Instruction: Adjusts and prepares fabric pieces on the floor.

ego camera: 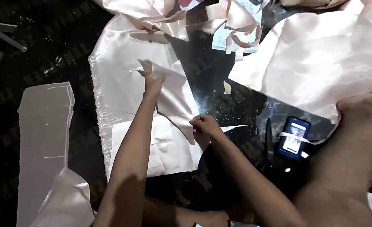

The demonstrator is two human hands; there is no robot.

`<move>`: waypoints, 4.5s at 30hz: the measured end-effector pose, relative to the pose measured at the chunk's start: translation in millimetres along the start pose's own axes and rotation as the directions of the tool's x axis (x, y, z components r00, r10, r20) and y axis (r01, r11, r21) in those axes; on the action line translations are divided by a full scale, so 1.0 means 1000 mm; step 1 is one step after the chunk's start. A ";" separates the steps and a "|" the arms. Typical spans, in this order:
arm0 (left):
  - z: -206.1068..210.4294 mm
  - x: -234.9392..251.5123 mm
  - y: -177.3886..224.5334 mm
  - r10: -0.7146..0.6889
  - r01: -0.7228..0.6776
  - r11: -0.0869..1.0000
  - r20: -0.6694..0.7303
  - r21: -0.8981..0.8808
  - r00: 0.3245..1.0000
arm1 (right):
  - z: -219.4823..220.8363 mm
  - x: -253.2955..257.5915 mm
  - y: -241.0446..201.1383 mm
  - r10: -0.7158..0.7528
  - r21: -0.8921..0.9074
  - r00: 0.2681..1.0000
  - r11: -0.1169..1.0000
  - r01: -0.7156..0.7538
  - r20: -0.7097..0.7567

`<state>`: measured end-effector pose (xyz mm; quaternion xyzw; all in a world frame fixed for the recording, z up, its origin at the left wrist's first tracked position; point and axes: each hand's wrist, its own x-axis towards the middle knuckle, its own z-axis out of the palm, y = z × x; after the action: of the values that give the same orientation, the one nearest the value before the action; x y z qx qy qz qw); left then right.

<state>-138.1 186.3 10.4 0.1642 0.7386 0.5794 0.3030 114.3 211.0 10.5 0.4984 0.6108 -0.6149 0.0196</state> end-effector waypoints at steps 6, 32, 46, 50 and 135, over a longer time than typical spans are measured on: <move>-0.009 0.039 -0.009 0.011 -0.010 0.963 -0.003 0.269 1.000 | -0.008 0.018 -0.005 0.008 -0.068 1.000 0.998 -0.007 0.015; -0.027 0.015 0.031 0.121 -0.122 0.993 0.099 0.006 0.988 | -0.006 -0.033 0.048 -0.078 -0.427 0.997 0.900 0.081 0.025; -0.047 0.051 -0.016 -0.063 0.107 0.773 -0.092 0.626 0.994 | -0.006 -0.034 0.044 -0.050 -0.400 0.998 0.914 0.064 0.047; -0.051 0.054 -0.008 -0.015 0.047 0.758 -0.055 0.650 0.998 | 0.003 -0.036 0.042 -0.039 -0.299 0.993 0.951 0.072 0.115; -0.105 -0.275 -0.083 -0.413 -0.359 0.359 0.491 0.862 0.767 | -0.005 -0.035 0.066 -0.141 -0.248 0.989 0.958 0.146 0.035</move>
<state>13.8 -79.3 17.4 0.4789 0.7818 -0.0448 0.3968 176.4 178.1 -14.1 0.4412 0.7177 -0.5371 0.0426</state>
